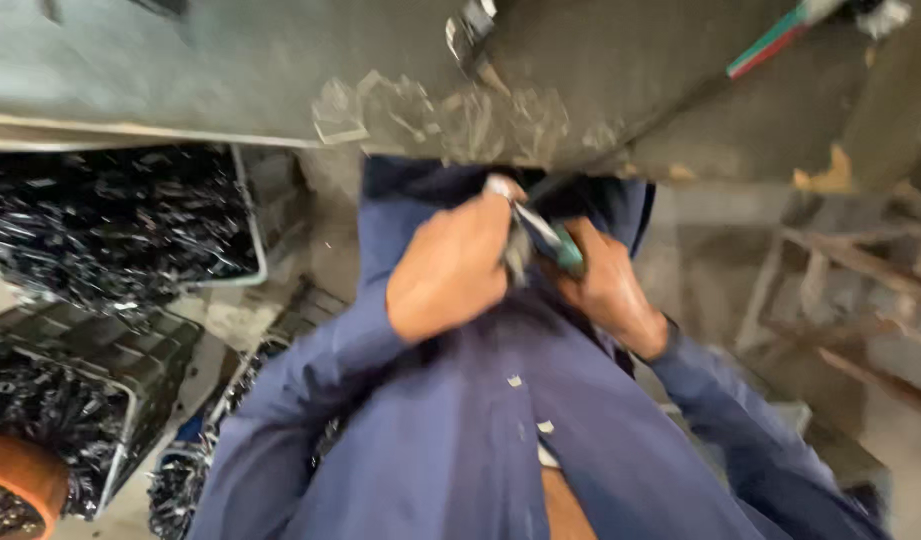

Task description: The person strips the outer insulation from multiple black wires using pliers, exposing the inner conductors. The person handles each wire individually, cuts the insulation, and places the stripped wires on the table.

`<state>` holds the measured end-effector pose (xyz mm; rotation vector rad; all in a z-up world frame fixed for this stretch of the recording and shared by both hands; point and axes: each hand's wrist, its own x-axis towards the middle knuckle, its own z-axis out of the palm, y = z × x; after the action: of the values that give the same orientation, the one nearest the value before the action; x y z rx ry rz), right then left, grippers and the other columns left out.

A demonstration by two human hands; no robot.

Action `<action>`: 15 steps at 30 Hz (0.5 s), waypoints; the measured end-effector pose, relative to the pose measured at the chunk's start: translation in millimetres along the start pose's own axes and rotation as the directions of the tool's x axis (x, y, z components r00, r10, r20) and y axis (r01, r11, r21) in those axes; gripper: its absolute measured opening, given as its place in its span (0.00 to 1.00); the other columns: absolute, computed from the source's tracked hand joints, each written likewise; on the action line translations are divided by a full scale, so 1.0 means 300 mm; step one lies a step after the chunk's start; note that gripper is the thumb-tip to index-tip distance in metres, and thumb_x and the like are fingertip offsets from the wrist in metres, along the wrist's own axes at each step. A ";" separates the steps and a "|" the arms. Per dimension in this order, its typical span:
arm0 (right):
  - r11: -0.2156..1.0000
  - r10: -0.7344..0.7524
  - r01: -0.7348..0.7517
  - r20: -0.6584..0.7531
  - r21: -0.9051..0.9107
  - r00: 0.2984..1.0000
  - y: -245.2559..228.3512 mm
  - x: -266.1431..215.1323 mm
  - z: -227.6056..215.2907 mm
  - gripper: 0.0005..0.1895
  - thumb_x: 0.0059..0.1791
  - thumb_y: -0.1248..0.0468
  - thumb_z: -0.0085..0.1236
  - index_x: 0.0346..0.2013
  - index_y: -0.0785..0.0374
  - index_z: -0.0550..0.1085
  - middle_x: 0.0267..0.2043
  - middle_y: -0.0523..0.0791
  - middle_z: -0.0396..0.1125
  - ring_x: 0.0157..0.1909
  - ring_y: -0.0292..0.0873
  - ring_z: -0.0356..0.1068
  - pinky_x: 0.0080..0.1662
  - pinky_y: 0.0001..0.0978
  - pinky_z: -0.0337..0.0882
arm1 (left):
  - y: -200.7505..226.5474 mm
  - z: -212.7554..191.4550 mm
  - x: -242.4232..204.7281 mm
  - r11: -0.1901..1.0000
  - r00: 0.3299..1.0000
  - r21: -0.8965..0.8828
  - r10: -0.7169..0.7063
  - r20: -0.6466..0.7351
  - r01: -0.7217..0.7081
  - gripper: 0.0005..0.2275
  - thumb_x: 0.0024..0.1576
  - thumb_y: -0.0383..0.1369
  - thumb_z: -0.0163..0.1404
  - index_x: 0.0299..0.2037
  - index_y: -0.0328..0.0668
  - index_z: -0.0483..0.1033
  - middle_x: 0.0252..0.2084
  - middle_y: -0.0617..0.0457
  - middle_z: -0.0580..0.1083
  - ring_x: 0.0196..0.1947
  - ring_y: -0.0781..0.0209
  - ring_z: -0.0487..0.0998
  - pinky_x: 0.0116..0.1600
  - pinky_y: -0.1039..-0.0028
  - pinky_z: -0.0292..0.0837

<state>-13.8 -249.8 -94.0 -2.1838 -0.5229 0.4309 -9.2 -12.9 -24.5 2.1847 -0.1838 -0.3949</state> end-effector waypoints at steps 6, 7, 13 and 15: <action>0.889 -0.404 0.407 -0.061 0.209 0.913 0.086 0.058 0.004 0.21 0.44 0.73 0.62 0.50 0.62 0.69 0.40 0.50 0.71 0.40 0.54 0.74 0.42 0.43 0.72 | 0.026 -0.054 -0.013 0.615 0.919 -0.774 0.377 0.118 -0.153 0.20 0.67 0.24 0.46 0.68 0.32 0.58 0.57 0.48 0.68 0.57 0.59 0.68 0.58 0.69 0.67; 0.869 -0.458 0.456 -0.038 0.195 0.888 0.085 0.092 -0.013 0.22 0.42 0.73 0.63 0.51 0.63 0.72 0.39 0.50 0.71 0.39 0.55 0.74 0.41 0.44 0.72 | 0.030 -0.070 0.000 0.608 0.921 -0.788 0.356 0.157 -0.101 0.18 0.68 0.25 0.46 0.67 0.34 0.60 0.56 0.49 0.68 0.55 0.61 0.69 0.58 0.71 0.68; 0.982 -0.173 0.178 0.061 -0.071 0.983 -0.081 0.105 -0.146 0.22 0.42 0.72 0.60 0.51 0.65 0.69 0.43 0.56 0.69 0.45 0.63 0.70 0.46 0.47 0.70 | 0.081 -0.099 -0.031 0.884 0.993 -0.466 0.033 0.113 0.024 0.27 0.63 0.24 0.50 0.72 0.40 0.56 0.51 0.47 0.74 0.43 0.52 0.77 0.50 0.66 0.74; 0.996 -0.049 0.056 0.102 -0.068 0.994 -0.132 0.074 -0.157 0.22 0.43 0.71 0.61 0.52 0.67 0.69 0.42 0.56 0.69 0.44 0.64 0.69 0.44 0.48 0.69 | 0.077 -0.069 -0.038 0.993 0.993 0.002 -0.121 -0.012 0.121 0.38 0.52 0.22 0.52 0.75 0.41 0.50 0.52 0.43 0.73 0.37 0.41 0.78 0.41 0.57 0.71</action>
<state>18.6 -246.7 -37.3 -2.2189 -0.6584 0.5020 -12.5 -8.1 7.9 2.2068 -0.0451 -0.4493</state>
